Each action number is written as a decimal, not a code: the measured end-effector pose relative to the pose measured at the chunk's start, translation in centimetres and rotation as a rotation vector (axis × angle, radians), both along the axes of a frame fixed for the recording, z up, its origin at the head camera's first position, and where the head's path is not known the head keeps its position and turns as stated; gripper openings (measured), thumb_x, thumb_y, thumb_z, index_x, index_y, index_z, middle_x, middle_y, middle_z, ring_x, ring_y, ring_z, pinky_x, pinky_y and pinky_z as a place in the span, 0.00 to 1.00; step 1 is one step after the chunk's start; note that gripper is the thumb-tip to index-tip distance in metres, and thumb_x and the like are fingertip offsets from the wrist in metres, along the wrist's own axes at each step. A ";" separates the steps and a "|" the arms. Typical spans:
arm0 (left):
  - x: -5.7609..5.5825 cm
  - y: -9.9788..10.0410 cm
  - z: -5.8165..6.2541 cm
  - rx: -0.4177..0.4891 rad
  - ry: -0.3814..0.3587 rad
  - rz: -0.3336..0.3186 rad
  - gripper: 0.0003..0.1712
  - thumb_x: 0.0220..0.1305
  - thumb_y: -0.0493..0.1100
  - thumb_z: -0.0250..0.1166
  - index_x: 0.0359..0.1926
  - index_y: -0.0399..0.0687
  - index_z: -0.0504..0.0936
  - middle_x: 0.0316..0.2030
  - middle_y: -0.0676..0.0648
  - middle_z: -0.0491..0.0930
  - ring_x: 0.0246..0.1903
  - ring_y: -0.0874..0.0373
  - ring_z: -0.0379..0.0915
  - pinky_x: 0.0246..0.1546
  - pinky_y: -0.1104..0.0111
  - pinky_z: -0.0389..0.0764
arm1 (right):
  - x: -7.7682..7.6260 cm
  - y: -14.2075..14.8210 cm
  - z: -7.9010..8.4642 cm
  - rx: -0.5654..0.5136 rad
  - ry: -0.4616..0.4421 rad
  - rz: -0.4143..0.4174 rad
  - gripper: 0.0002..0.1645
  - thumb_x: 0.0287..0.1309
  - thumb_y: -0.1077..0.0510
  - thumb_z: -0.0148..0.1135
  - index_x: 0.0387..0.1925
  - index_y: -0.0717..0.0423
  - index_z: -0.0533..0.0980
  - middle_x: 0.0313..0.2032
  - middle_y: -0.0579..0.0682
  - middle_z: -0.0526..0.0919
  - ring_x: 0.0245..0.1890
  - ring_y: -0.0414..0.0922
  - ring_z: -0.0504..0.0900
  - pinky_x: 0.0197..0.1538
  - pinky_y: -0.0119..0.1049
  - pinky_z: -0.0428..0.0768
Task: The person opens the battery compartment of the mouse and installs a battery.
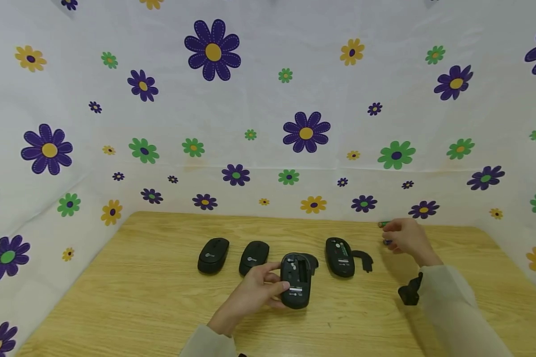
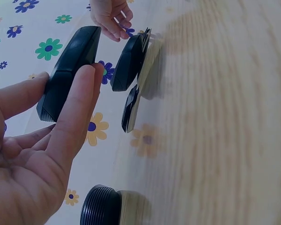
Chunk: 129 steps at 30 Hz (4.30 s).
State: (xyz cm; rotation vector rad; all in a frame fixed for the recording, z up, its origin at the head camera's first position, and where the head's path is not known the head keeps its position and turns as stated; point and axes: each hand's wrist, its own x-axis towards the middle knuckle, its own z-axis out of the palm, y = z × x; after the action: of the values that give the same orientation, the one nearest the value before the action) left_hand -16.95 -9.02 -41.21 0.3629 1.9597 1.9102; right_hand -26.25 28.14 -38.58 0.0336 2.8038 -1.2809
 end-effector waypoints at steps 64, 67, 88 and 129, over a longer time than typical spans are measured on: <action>0.0 0.0 0.0 0.004 0.009 -0.023 0.34 0.70 0.30 0.62 0.72 0.25 0.61 0.41 0.39 0.84 0.41 0.42 0.85 0.36 0.58 0.89 | 0.4 1.8 -1.4 -0.143 0.043 0.261 0.24 0.71 0.72 0.52 0.64 0.77 0.62 0.36 0.61 0.82 0.28 0.50 0.81 0.31 0.39 0.87; 0.0 -0.1 0.0 0.010 0.009 -0.025 0.34 0.70 0.30 0.62 0.72 0.24 0.61 0.41 0.39 0.84 0.41 0.42 0.85 0.36 0.57 0.89 | 0.5 1.6 -1.2 -0.244 0.009 0.257 0.26 0.73 0.71 0.48 0.68 0.74 0.59 0.36 0.60 0.79 0.27 0.47 0.78 0.32 0.37 0.86; -0.1 0.0 0.0 -0.003 0.007 -0.025 0.34 0.70 0.30 0.62 0.72 0.25 0.61 0.40 0.39 0.84 0.41 0.42 0.85 0.35 0.56 0.89 | 1.1 1.0 -1.8 -0.637 -0.038 0.378 0.19 0.72 0.72 0.53 0.52 0.47 0.74 0.44 0.53 0.87 0.36 0.46 0.85 0.41 0.35 0.87; 0.1 0.3 -0.1 -0.025 0.009 -0.005 0.33 0.69 0.30 0.64 0.71 0.26 0.64 0.39 0.40 0.84 0.39 0.43 0.86 0.34 0.57 0.89 | 3.5 -6.2 0.6 -0.635 0.142 0.558 0.18 0.70 0.72 0.55 0.54 0.50 0.72 0.45 0.52 0.88 0.45 0.46 0.87 0.45 0.38 0.87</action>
State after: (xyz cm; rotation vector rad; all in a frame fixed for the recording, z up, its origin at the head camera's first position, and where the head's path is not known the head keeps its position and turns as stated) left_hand -16.83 -8.68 -41.30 0.3702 1.9848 1.8828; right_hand -22.79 21.91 -37.94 -0.8189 2.1050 -1.9456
